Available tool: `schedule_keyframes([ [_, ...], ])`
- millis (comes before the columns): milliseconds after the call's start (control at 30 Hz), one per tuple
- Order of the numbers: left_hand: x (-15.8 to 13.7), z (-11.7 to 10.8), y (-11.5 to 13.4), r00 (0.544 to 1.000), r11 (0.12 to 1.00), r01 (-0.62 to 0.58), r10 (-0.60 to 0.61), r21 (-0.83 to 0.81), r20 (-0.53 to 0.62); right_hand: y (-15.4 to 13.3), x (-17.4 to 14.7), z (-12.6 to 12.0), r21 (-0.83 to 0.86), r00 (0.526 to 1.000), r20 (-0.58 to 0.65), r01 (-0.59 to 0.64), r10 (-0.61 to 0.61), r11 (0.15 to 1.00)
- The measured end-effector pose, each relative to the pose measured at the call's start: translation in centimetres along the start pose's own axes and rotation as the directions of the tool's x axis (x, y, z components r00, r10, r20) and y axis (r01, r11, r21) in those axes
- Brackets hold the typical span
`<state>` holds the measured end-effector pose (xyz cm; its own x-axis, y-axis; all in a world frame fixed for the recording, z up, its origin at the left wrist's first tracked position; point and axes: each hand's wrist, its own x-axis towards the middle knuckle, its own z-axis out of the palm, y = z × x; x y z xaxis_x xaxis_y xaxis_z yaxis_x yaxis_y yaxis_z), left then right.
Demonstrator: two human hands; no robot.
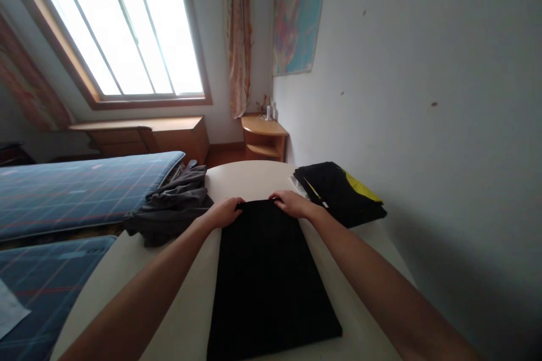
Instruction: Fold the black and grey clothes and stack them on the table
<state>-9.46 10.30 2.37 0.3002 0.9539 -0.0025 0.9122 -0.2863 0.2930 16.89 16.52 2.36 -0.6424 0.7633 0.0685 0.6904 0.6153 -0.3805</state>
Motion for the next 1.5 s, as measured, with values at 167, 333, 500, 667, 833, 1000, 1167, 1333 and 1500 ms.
schedule_keyframes([
  [167, 0.3, 0.6, -0.3, 0.998, 0.998, 0.049, -0.047, 0.047, -0.051, 0.5, -0.3, 0.9, 0.007, 0.999, -0.036, 0.002, -0.001, 1.0],
  [333, -1.1, 1.2, 2.0, 0.966, 0.98, 0.154, -0.122, 0.129, -0.227, 0.0, -0.8, 1.9, -0.038, 0.993, -0.116, -0.021, 0.017, 0.999],
  [500, -3.6, 3.3, 5.5, 0.939, 0.98, 0.068, 0.0, 0.187, -0.344, -1.6, -2.4, 2.1, -0.113, 0.953, -0.292, -0.115, 0.078, 0.987],
  [667, -4.5, 6.1, 6.5, 0.966, 0.981, 0.152, -0.122, 0.118, -0.229, -3.3, -4.8, 3.1, -0.119, 0.968, -0.248, -0.004, -0.026, 0.993],
  [833, -4.2, 6.6, 6.3, 0.958, 0.967, 0.225, -0.196, 0.123, -0.212, -2.8, -5.6, 4.6, -0.095, 0.995, -0.083, -0.059, 0.051, 0.994],
  [1000, -4.3, 6.5, 6.5, 0.96, 0.961, 0.247, -0.225, 0.126, -0.168, -2.8, -5.7, 4.4, -0.102, 0.993, -0.064, -0.104, 0.097, 0.989],
  [1167, -5.6, 6.3, 7.3, 0.974, 0.975, 0.187, -0.168, 0.122, -0.155, -4.2, -6.7, 2.8, -0.18, 0.993, -0.094, -0.093, 0.077, 0.979],
  [1333, -5.5, 4.7, 7.1, 0.962, 0.978, 0.169, -0.137, 0.119, -0.236, -3.7, -6.8, 1.5, -0.19, 0.995, -0.064, -0.081, 0.07, 0.978],
  [1500, -3.4, 2.4, 4.2, 0.971, 0.971, 0.215, -0.201, 0.107, -0.131, -1.4, -5.9, 0.6, -0.109, 0.992, -0.003, -0.123, 0.124, 0.986],
])
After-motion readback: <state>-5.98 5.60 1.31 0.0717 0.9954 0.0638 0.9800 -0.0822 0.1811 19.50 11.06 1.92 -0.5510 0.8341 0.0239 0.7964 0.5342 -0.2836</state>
